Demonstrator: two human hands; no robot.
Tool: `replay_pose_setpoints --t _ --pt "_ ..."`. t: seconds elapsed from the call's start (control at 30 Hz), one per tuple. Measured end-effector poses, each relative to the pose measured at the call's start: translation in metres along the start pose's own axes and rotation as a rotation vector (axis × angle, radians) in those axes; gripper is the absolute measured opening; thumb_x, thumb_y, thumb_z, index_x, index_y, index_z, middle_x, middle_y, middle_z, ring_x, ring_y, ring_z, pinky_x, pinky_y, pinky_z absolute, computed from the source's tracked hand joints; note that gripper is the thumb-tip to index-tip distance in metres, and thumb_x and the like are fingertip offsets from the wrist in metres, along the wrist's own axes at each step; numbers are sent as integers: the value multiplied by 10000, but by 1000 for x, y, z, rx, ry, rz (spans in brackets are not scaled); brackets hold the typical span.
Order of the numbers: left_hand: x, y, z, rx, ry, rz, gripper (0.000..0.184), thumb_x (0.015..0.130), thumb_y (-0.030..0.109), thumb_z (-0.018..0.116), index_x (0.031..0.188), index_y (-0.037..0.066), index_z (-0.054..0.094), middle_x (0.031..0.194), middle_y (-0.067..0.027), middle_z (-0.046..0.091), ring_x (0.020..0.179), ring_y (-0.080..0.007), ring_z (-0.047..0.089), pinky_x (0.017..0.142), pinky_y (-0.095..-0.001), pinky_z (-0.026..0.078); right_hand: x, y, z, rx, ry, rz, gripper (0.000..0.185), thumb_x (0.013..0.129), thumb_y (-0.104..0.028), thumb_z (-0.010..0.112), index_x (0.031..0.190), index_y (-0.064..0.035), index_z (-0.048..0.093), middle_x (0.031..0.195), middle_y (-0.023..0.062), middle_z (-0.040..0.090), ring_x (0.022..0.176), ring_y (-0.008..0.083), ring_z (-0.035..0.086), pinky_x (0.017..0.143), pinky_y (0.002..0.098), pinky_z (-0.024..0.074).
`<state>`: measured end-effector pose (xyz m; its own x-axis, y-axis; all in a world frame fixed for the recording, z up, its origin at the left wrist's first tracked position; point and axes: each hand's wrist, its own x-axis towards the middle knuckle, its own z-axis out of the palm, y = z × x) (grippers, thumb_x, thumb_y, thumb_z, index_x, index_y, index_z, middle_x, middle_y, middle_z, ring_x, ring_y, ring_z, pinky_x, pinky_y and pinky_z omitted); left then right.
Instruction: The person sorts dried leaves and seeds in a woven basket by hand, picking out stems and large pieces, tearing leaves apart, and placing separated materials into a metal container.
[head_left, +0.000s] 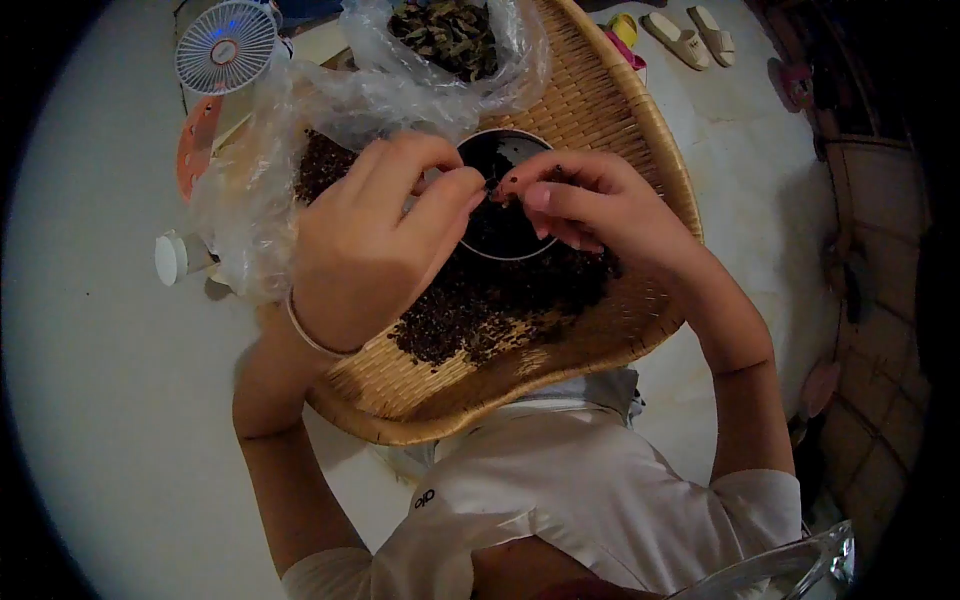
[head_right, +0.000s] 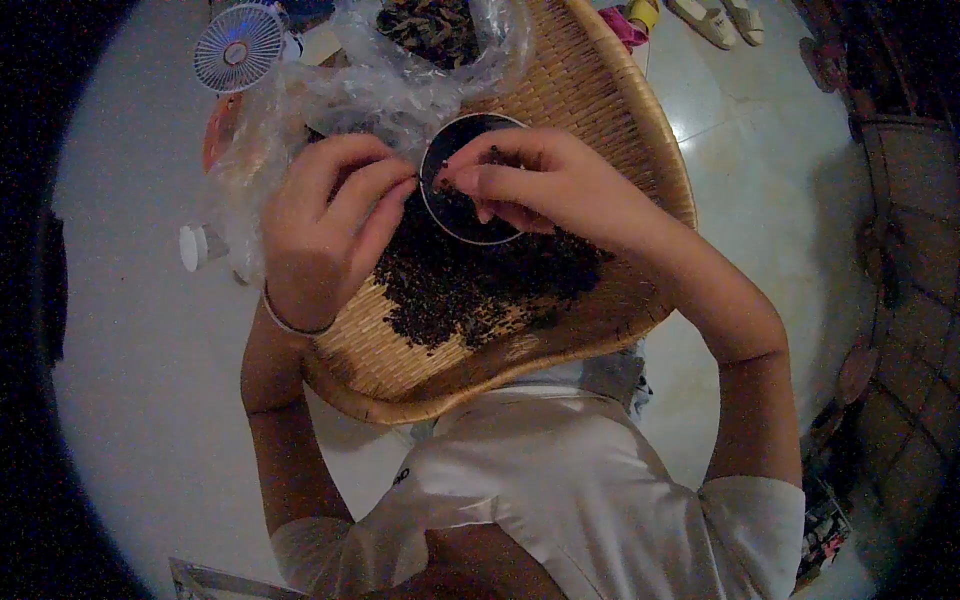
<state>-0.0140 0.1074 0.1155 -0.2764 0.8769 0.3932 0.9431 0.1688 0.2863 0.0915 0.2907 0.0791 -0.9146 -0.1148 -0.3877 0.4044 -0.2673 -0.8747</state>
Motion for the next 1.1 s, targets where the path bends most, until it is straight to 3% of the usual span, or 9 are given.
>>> replay_pose_setpoints --t 0.17,0.3,0.37,0.4,0.47,0.6,0.67,0.9,1.1 --pt "-1 -4 7 102 57 97 179 648 64 687 805 67 601 836 -29 547 738 -175 573 582 -259 473 3 5 2 -5 52 -21 197 848 -252 600 961 -93 624 639 -53 502 496 2 388 408 165 264" --pt "0 -4 9 79 69 106 232 643 64 701 849 62 595 854 -56 539 749 -194 576 584 -258 471 2 6 2 34 86 -53 181 837 -252 618 930 -97 629 627 -60 487 494 0 375 421 159 253" --pt "0 2 5 -236 46 -218 276 675 63 709 916 54 575 871 -58 525 716 -155 560 563 -241 451 1 5 0 54 93 -48 178 833 -249 624 924 -96 629 621 -62 483 495 0 376 420 161 253" --pt "-1 3 5 -236 48 -215 276 675 63 709 916 54 575 871 -58 525 716 -155 560 563 -241 451 1 5 0 77 94 -42 175 829 -246 629 919 -96 629 615 -63 480 496 1 378 420 162 252" --pt "-2 3 4 -747 -220 -569 292 726 72 702 971 49 546 888 -47 513 674 -85 517 528 -219 421 1 5 0 55 103 -46 176 828 -246 631 918 -95 629 610 -65 477 495 2 377 418 164 251" --pt "-8 3 17 -1049 -183 -652 238 785 93 665 977 40 535 863 -10 514 652 -30 462 490 -195 386 0 4 0 24 98 -49 169 828 -241 628 902 -89 630 613 -64 487 508 3 392 428 167 266" --pt "-2 3 12 -1149 -307 -865 226 812 123 647 981 32 527 832 3 520 660 -31 462 511 -178 379 0 5 1 -37 110 -78 165 827 -238 627 893 -87 632 617 -65 494 516 4 403 436 168 279" --pt "-3 0 16 -1140 -301 -826 160 835 118 616 940 24 538 823 17 534 693 -29 467 597 -167 394 0 5 4 -196 154 -189 180 815 -212 631 878 -44 626 690 -43 539 645 32 480 575 194 393" --pt "-4 -1 21 -1111 -283 -811 114 836 101 605 902 28 548 817 25 529 683 -31 453 583 -173 384 3 12 3 -289 171 -291 171 814 -186 623 876 -26 619 708 -32 546 677 38 481 619 203 402"
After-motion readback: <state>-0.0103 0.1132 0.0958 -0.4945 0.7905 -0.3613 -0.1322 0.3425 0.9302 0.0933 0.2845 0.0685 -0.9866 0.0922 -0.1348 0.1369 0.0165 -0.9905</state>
